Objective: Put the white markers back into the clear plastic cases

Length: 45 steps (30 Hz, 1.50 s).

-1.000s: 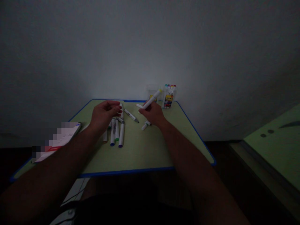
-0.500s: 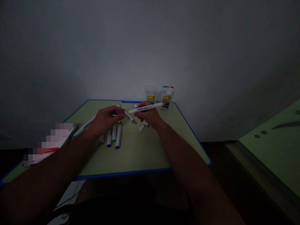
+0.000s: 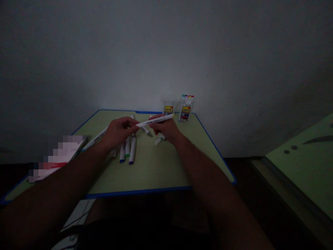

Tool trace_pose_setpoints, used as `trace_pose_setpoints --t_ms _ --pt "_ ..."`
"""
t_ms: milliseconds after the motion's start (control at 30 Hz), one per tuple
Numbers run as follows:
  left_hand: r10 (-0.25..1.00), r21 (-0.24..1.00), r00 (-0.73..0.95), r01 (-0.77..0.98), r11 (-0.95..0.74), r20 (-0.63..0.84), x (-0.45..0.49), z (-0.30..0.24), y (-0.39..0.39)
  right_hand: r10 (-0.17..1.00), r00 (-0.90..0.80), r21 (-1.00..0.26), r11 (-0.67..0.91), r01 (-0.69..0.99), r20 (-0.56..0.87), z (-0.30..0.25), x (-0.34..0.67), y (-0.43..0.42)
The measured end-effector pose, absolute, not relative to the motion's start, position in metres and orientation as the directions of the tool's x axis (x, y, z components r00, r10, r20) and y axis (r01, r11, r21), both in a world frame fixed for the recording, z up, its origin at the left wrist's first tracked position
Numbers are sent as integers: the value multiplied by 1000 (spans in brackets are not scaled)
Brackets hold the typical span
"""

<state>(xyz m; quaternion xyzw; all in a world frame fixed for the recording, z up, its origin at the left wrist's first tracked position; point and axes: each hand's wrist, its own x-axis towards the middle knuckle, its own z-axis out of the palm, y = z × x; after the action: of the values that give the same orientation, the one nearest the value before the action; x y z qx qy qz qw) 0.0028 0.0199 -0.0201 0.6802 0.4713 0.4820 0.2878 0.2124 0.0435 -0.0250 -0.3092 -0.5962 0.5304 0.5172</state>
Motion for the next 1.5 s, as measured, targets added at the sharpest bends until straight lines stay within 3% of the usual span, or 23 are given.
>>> trace_pose_setpoints --t_ms 233,467,733,1500 --pt "920 860 -38 372 -348 389 -3 -26 29 957 -56 -919 255 -300 283 -18 227 50" --pt "923 865 -68 382 -327 379 -2 -23 26 973 4 -931 223 -287 231 -17 233 52" --pt "905 848 -116 413 -331 410 -4 -22 28 955 92 -929 297 -219 284 -20 237 57" --pt "905 894 -177 309 -323 388 -5 -25 33 954 100 -924 297 -240 281 -18 242 58"
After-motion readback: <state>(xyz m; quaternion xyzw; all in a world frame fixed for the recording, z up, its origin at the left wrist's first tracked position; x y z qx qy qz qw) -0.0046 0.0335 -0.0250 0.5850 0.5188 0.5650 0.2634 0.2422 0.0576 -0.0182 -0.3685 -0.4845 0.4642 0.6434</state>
